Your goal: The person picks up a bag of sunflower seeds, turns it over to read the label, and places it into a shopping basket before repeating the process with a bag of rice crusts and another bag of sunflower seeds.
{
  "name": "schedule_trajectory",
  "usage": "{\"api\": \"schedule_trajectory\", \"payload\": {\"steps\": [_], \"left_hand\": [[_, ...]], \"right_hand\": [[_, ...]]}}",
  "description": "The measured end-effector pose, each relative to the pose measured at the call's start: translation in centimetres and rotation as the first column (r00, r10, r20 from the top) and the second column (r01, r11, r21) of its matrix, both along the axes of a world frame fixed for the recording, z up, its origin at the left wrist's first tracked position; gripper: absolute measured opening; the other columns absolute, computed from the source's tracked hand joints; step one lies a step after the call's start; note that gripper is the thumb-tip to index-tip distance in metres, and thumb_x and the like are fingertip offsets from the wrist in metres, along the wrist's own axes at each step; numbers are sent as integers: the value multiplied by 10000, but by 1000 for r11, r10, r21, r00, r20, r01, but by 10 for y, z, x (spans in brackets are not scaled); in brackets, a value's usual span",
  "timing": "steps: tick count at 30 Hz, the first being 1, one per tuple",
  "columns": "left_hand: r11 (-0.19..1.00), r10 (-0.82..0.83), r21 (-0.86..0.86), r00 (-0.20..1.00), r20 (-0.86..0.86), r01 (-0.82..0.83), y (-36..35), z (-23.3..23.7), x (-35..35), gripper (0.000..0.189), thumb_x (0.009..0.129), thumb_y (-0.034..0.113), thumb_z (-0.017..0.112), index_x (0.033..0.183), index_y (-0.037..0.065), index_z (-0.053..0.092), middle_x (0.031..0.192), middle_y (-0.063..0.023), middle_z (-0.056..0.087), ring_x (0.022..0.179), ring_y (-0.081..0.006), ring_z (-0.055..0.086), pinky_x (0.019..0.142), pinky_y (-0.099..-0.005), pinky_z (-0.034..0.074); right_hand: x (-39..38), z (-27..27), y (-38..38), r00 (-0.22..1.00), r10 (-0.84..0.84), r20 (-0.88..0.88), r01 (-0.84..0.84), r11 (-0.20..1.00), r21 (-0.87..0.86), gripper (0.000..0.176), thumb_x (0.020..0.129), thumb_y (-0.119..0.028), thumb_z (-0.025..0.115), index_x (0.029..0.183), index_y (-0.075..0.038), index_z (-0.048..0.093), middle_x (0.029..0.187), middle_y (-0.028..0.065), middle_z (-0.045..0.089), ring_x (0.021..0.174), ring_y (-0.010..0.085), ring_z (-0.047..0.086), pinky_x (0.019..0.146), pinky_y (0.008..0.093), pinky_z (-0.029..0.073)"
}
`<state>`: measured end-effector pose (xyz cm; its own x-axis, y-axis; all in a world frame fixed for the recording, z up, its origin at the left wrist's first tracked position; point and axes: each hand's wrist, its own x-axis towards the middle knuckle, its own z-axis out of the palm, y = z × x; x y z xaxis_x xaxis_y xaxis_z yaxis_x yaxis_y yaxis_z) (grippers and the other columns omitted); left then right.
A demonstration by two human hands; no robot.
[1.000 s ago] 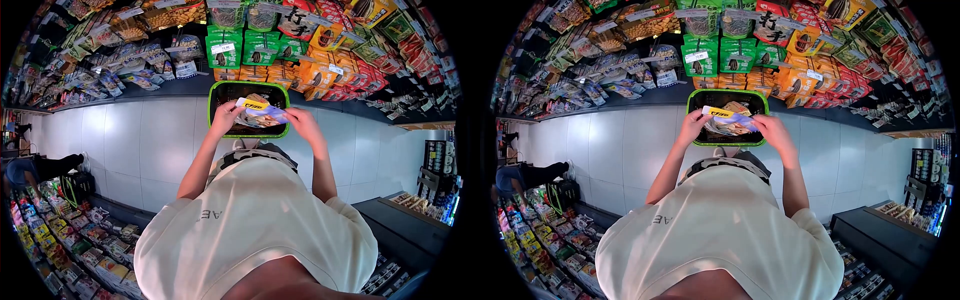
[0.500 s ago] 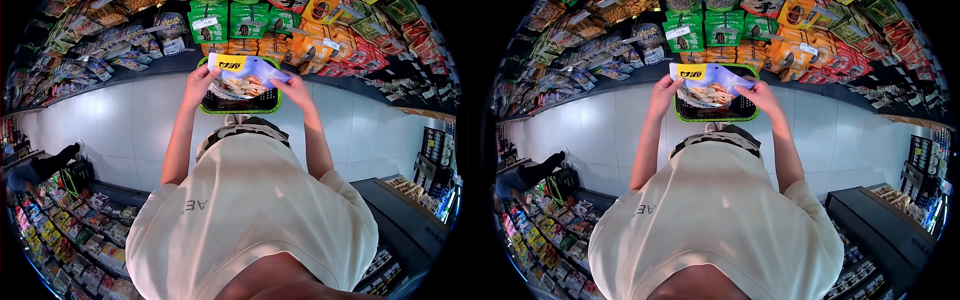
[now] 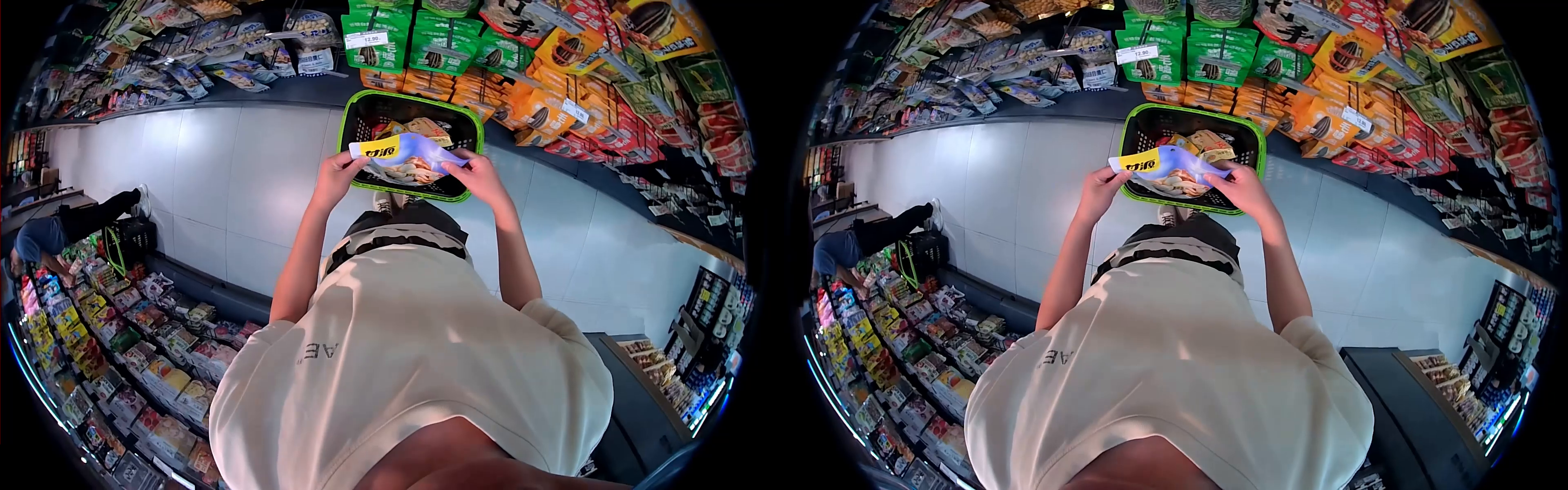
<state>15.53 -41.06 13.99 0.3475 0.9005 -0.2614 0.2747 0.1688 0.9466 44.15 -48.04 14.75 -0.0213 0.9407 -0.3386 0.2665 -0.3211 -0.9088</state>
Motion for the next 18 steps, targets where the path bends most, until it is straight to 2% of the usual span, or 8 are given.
{"api": "schedule_trajectory", "payload": {"steps": [2, 8, 12, 15, 18], "left_hand": [[999, 31, -10, 999, -29, -31, -2, -4, -8, 186, 835, 144, 604, 961, 12, 641, 818, 19, 618, 743, -47, 499, 685, -214, 418], [981, 196, -6, 981, -4, -196, 1, -1, -47, 184, 829, 134, 611, 945, -6, 640, 777, -1, 625, 709, -45, 499, 650, -215, 425], [972, 232, -27, 973, 4, -232, 11, -12, -86, 193, 827, 137, 614, 948, -12, 640, 773, -5, 620, 698, -47, 488, 642, -212, 419], [966, 257, 0, 964, 72, -258, 22, -13, -115, 191, 826, 141, 616, 949, -2, 643, 763, 1, 616, 687, -45, 480, 637, -207, 415], [973, 230, 23, 972, 54, -232, 36, -10, -151, 192, 838, 147, 603, 965, 8, 638, 772, 26, 596, 692, -32, 461, 631, -191, 394]], "right_hand": [[-6, -5, 9, 999, 46, -19, -43, 993, 110, 294, 799, -219, 635, 977, 14, 606, 809, 76, 639, 672, 100, 564, 632, 240, 448], [-44, -5, 40, 988, 155, -5, -154, 983, 105, 285, 795, -219, 636, 958, 13, 608, 796, 71, 639, 664, 105, 564, 630, 238, 446], [-84, 12, 57, 982, 191, 7, -191, 981, 43, 314, 795, -221, 637, 1004, 10, 600, 796, 71, 638, 665, 102, 569, 631, 241, 450], [-117, 22, 65, 972, 218, 83, -223, 973, 51, 354, 801, -247, 628, 1033, 18, 586, 832, 107, 640, 696, 126, 579, 650, 250, 455], [-154, 24, 72, 967, 214, 138, -223, 974, 50, 372, 805, -261, 620, 1048, 18, 578, 856, 129, 638, 716, 148, 586, 664, 259, 457]]}}
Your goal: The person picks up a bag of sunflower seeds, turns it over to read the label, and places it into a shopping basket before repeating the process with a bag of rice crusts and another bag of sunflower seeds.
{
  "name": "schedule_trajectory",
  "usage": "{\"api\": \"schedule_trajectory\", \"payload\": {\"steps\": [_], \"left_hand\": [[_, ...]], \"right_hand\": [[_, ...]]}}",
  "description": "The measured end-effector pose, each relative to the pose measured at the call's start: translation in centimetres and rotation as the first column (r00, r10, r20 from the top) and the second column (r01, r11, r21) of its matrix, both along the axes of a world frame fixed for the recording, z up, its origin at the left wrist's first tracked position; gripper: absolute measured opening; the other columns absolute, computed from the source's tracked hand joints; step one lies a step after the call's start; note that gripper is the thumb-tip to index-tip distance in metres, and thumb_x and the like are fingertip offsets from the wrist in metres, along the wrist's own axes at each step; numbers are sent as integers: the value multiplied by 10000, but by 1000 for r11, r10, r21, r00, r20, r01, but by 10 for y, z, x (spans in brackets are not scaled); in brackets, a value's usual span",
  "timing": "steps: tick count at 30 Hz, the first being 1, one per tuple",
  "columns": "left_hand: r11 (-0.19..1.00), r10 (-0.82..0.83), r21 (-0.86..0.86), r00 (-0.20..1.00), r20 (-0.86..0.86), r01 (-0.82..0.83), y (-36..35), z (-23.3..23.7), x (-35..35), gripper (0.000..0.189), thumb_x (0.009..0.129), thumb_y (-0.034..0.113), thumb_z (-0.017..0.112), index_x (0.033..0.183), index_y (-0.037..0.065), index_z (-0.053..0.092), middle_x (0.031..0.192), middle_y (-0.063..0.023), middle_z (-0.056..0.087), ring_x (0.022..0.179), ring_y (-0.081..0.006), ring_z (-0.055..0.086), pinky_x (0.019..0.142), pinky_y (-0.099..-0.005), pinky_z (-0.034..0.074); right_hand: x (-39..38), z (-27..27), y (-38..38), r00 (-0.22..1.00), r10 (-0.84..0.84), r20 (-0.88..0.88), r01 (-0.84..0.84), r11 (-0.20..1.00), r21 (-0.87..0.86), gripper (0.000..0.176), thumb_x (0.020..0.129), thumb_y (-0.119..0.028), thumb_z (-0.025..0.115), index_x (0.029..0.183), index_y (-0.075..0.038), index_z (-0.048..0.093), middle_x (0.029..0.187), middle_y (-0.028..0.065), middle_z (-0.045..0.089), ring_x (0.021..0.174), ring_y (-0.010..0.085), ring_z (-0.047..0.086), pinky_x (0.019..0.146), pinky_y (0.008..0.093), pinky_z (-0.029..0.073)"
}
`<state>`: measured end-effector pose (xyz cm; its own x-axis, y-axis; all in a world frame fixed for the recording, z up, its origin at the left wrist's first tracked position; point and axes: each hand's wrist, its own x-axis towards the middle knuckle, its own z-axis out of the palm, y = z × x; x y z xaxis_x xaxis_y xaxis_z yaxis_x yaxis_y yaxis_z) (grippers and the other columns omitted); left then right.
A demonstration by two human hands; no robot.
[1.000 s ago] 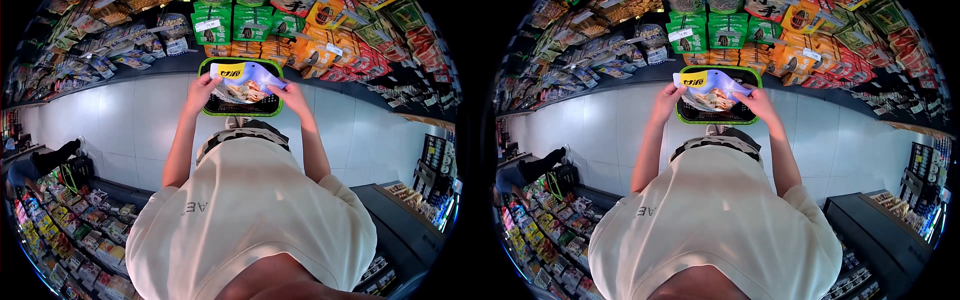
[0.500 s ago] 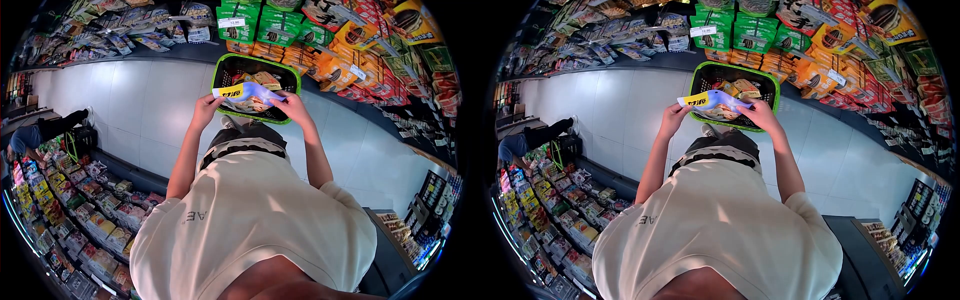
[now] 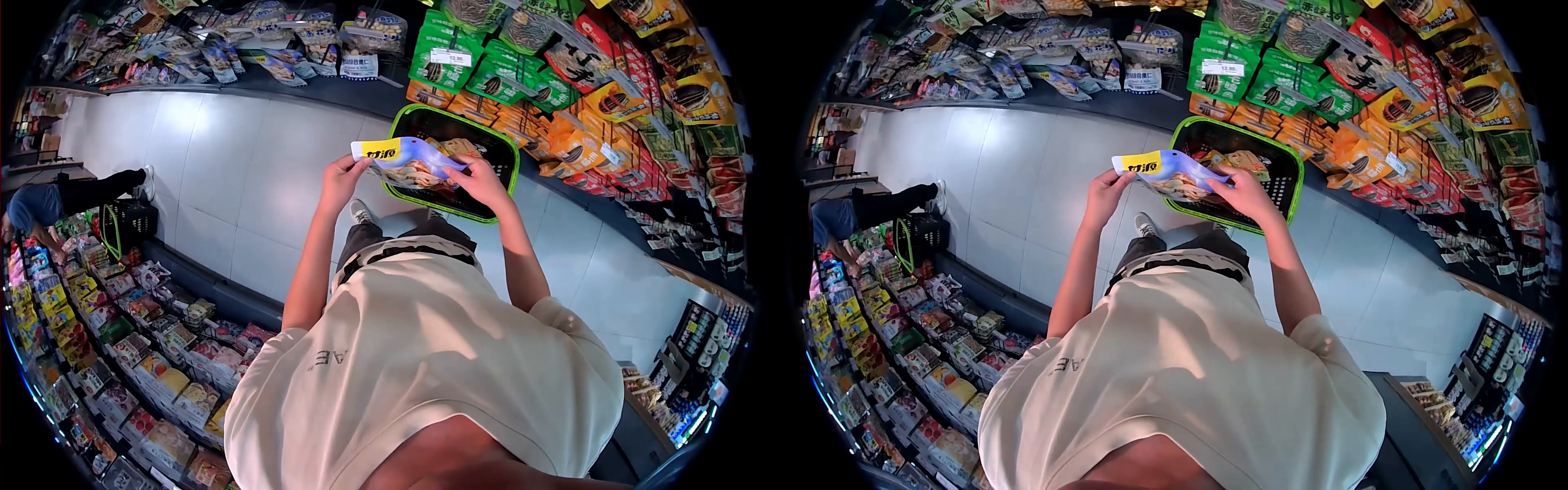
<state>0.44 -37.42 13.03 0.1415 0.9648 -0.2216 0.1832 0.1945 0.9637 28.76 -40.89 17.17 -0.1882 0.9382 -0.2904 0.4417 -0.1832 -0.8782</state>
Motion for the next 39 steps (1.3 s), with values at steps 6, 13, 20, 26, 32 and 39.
{"api": "schedule_trajectory", "payload": {"steps": [6, 13, 20, 26, 32, 39], "left_hand": [[997, -70, -43, 996, -47, 68, 30, 6, -74, 221, 841, 190, 599, 985, 26, 636, 714, 46, 548, 642, -30, 418, 583, -194, 367], [997, -62, 37, 998, -19, 63, 59, 10, -131, 217, 838, 169, 592, 973, 1, 620, 709, 11, 565, 656, -49, 442, 607, -214, 392], [998, -9, 63, 998, -64, 13, 79, 6, -177, 219, 837, 163, 588, 982, 0, 615, 670, 5, 547, 619, -52, 424, 570, -217, 377], [992, 77, 109, 990, -114, -65, 97, 4, -223, 194, 829, 151, 603, 946, 3, 648, 697, 33, 556, 615, -29, 411, 543, -193, 352], [977, 140, 167, 989, -45, -130, 132, -7, -271, 171, 790, 130, 640, 920, 21, 659, 652, -4, 562, 588, -44, 440, 539, -212, 381], [1000, 27, 11, 987, -159, -26, 194, -2, -337, 143, 776, 108, 645, 895, 32, 669, 603, 16, 543, 551, -40, 406, 505, -206, 358]], "right_hand": [[-76, 3, 11, 995, -80, 52, 79, 996, 30, 340, 810, -255, 613, 1024, 9, 596, 863, 119, 644, 726, 161, 591, 690, 266, 451], [-146, 29, 25, 984, -140, 110, 145, 989, -34, 310, 809, -235, 616, 996, 13, 604, 773, 104, 644, 700, 154, 585, 664, 268, 447], [-186, 0, 54, 995, -93, 22, 86, 975, 206, 279, 809, -209, 611, 978, 14, 600, 786, 110, 626, 651, 176, 578, 584, 283, 449], [-226, -2, 87, 987, -9, 159, -46, 938, 344, 239, 775, -165, 634, 885, 44, 599, 834, 112, 588, 637, 209, 574, 573, 284, 442], [-273, -4, 129, 998, 24, 53, -40, 943, 331, 197, 733, -86, 662, 852, 56, 595, 814, 112, 586, 633, 210, 583, 587, 266, 474], [-333, -17, 195, 988, -12, 153, -41, 939, 341, 222, 758, -119, 635, 911, 38, 599, 867, 164, 610, 776, 307, 599, 671, 327, 477]]}}
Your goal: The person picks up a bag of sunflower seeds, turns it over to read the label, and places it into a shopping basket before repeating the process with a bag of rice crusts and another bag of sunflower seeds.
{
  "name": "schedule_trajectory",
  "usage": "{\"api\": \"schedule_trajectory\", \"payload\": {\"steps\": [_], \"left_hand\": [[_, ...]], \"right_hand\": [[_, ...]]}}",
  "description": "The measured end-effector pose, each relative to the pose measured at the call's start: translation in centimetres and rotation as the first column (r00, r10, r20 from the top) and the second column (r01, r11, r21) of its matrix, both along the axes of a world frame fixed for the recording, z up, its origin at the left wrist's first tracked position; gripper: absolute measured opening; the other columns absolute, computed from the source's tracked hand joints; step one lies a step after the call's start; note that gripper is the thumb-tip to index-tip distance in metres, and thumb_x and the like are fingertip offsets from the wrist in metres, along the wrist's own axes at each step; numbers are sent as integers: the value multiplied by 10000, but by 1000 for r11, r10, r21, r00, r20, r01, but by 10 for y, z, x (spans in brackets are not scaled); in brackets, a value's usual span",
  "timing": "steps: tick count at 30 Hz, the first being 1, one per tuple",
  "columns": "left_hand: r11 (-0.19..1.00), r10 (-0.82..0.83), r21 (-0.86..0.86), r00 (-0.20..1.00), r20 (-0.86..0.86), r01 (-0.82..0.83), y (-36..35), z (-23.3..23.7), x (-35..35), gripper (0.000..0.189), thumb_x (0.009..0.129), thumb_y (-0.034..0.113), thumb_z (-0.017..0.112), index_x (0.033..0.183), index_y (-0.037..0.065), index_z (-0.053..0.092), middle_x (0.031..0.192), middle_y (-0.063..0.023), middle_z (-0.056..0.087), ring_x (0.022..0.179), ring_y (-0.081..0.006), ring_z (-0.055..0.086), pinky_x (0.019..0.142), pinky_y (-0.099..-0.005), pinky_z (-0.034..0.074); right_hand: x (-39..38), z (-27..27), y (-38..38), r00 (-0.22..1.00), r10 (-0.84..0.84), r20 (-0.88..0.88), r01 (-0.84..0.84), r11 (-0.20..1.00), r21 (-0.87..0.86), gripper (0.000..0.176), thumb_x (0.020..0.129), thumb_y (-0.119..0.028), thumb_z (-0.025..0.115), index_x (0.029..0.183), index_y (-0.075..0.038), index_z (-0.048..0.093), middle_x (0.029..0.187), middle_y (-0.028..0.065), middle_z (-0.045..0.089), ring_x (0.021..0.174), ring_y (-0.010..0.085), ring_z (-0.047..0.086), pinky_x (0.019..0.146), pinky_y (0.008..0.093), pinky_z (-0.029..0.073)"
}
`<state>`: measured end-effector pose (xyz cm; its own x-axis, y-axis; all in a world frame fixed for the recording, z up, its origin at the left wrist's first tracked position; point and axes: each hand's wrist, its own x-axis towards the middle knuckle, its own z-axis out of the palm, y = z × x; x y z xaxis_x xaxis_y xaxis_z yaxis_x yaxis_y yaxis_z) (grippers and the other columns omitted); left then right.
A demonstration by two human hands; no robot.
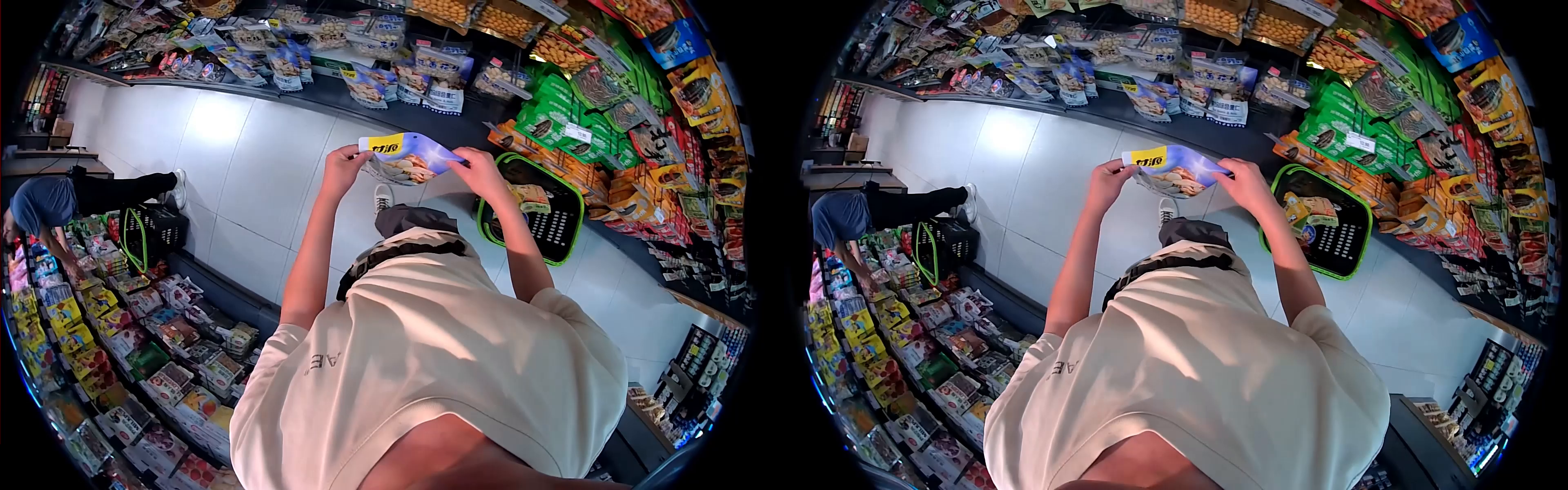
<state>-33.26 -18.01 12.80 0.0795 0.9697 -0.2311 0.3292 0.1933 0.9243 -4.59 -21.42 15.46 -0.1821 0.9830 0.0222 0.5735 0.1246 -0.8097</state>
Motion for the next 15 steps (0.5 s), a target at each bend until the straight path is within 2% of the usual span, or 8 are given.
{"api": "schedule_trajectory", "payload": {"steps": [1, 3, 7, 10, 12, 15], "left_hand": [[1000, -1, -5, 1000, -8, 1, 10, 1, -12, 143, 776, 108, 645, 895, 32, 669, 603, 16, 543, 551, -40, 406, 505, -206, 358], [995, -91, -51, 988, -128, 85, 28, 4, -37, 134, 773, 134, 653, 875, 49, 675, 616, 46, 537, 536, -38, 384, 502, -200, 343], [991, -129, 18, 982, -139, 133, 64, -17, -83, 126, 759, 130, 657, 849, 42, 674, 590, 29, 540, 528, -44, 393, 498, -209, 350], [988, -141, 20, 947, -287, 154, 88, -14, -108, 151, 710, 110, 674, 841, 40, 652, 654, -91, 606, 550, -116, 506, 547, -262, 421], [986, -128, 69, 949, -289, 154, 108, -21, -123, 159, 710, 111, 670, 847, 36, 639, 673, -90, 611, 569, -134, 526, 560, -273, 430], [975, -127, 141, 952, -280, 172, 136, -28, -144, 169, 708, 113, 662, 845, 27, 612, 702, -98, 615, 603, -180, 559, 582, -296, 444]], "right_hand": [[-10, -3, 10, 999, 14, 51, -15, 1000, 7, 227, 764, -132, 628, 919, 32, 601, 881, 174, 613, 802, 330, 591, 694, 344, 472], [-31, -10, 28, 999, 21, 42, -21, 1000, 0, 216, 771, -148, 621, 911, 18, 612, 901, 181, 612, 816, 349, 580, 715, 362, 462], [-73, -19, 64, 996, 32, 82, -33, 999, 2, 200, 779, -148, 612, 915, -3, 624, 878, 175, 615, 819, 350, 577, 708, 368, 461], [-101, -19, 84, 998, 28, 63, -29, 999, 19, 199, 785, -149, 604, 922, -6, 625, 869, 175, 617, 818, 353, 577, 707, 374, 461], [-117, -29, 98, 999, 28, 29, -28, 999, 28, 201, 788, -149, 600, 927, -5, 624, 867, 177, 617, 814, 356, 577, 706, 376, 461], [-141, -45, 122, 996, 6, 94, -17, 993, 113, 205, 790, -139, 594, 934, 4, 617, 883, 182, 614, 803, 361, 578, 709, 379, 463]]}}
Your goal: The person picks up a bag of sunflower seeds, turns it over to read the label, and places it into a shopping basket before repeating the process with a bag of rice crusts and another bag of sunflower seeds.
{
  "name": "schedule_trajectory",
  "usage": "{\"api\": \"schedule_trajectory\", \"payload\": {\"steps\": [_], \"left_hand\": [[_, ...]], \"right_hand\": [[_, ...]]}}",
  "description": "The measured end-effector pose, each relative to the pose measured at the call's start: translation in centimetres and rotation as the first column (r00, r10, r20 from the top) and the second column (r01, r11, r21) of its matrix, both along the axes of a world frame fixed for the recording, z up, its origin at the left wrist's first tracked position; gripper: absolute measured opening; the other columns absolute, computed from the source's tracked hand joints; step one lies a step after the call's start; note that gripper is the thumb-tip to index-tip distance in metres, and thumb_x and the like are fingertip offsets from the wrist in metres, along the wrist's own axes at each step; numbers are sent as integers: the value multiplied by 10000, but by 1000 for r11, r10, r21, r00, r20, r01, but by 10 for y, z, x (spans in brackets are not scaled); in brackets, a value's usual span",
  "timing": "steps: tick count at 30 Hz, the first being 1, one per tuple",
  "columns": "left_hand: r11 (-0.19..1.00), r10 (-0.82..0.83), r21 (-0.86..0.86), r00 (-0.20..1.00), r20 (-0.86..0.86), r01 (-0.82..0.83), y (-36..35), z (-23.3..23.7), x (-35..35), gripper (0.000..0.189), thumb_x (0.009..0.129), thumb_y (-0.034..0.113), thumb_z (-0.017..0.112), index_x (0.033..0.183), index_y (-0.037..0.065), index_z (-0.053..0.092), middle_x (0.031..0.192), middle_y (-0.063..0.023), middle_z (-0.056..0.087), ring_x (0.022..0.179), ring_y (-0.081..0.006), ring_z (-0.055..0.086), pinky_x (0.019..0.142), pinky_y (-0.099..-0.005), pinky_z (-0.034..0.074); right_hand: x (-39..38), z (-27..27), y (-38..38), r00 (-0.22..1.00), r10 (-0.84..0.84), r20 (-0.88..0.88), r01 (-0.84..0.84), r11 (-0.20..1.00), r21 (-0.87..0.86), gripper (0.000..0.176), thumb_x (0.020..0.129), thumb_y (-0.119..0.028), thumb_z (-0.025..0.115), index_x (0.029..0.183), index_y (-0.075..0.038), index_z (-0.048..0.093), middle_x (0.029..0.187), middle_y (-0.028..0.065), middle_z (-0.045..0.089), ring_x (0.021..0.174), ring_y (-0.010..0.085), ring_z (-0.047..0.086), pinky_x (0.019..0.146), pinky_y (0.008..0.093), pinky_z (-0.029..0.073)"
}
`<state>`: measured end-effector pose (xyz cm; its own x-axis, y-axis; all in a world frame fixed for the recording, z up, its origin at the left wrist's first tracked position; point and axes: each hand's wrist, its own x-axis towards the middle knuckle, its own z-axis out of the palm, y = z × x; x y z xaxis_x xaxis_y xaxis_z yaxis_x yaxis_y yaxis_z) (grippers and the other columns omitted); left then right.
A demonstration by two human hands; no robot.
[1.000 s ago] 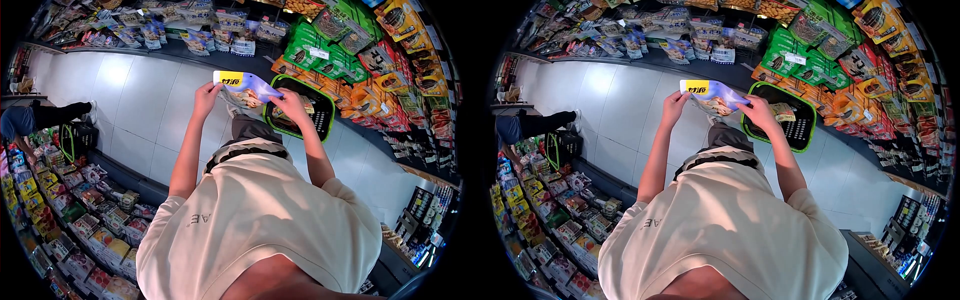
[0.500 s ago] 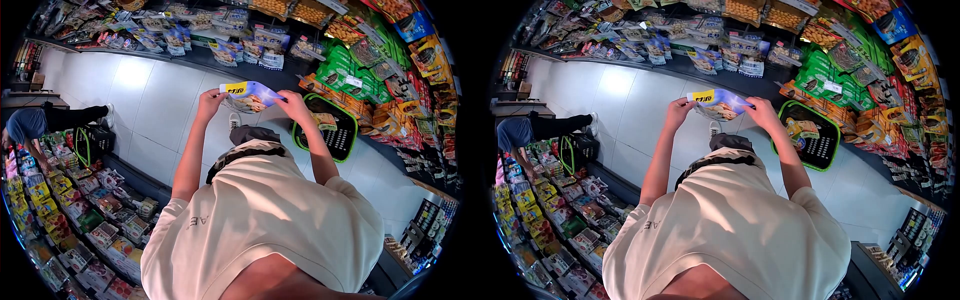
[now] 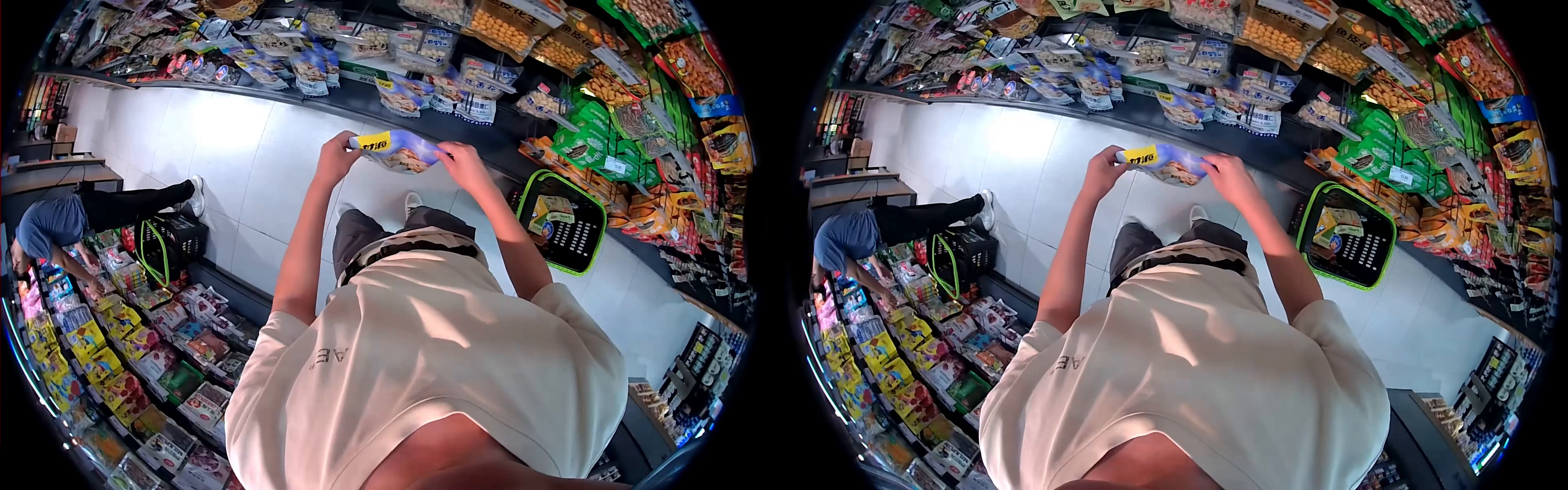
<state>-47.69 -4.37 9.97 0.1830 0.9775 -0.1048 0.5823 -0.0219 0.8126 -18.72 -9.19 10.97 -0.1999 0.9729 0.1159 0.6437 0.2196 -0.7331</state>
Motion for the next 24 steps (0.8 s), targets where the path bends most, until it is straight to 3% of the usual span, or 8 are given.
{"api": "schedule_trajectory", "payload": {"steps": [2, 4, 11, 13, 18, 24], "left_hand": [[999, -23, 22, 1000, 17, 22, 19, -1, -16, 172, 706, 114, 658, 838, 21, 598, 712, -108, 613, 617, -208, 571, 590, -308, 450], [994, -105, -10, 990, -94, 104, 41, -4, -32, 173, 700, 120, 659, 820, 14, 594, 701, -135, 600, 628, -244, 574, 602, -316, 454], [950, -309, -20, 930, -199, 311, 130, -36, -94, 177, 701, 117, 645, 821, -1, 589, 744, -187, 597, 691, -339, 577, 635, -371, 458], [936, -320, 65, 912, -254, 347, 151, -49, -108, 162, 714, 107, 628, 830, -1, 594, 773, -205, 595, 744, -374, 568, 665, -411, 455], [896, -385, 125, 885, -261, 427, 200, -83, -143, 157, 735, 96, 605, 863, 5, 602, 802, -208, 597, 767, -373, 568, 680, -428, 453], [907, -259, 248, 914, -312, 341, 256, -141, -162, 123, 736, 99, 601, 828, 27, 640, 802, -196, 600, 726, -361, 572, 678, -409, 462]], "right_hand": [[-19, 2, 16, 999, -42, -16, 41, 999, -28, 193, 793, -135, 594, 903, 22, 611, 864, 188, 616, 799, 352, 587, 694, 366, 470], [-34, -7, 33, 998, -64, -9, 64, 998, -13, 194, 792, -136, 594, 909, 18, 610, 864, 188, 615, 801, 354, 586, 697, 368, 470], [-104, -42, 88, 988, -141, 68, 143, 989, -27, 153, 801, -141, 573, 881, -18, 616, 820, 174, 612, 776, 358, 576, 696, 400, 459], [-124, -52, 101, 977, -173, 124, 182, 981, -64, 157, 801, -146, 558, 893, -34, 620, 827, 171, 612, 791, 355, 574, 713, 412, 455], [-170, -85, 137, 925, -297, 238, 321, 945, -69, 172, 796, -154, 548, 915, -61, 629, 870, 157, 612, 829, 337, 575, 742, 411, 457], [-202, -156, 197, 902, -377, 208, 407, 904, -129, 142, 794, -149, 544, 872, -64, 626, 905, 141, 596, 837, 340, 568, 749, 417, 454]]}}
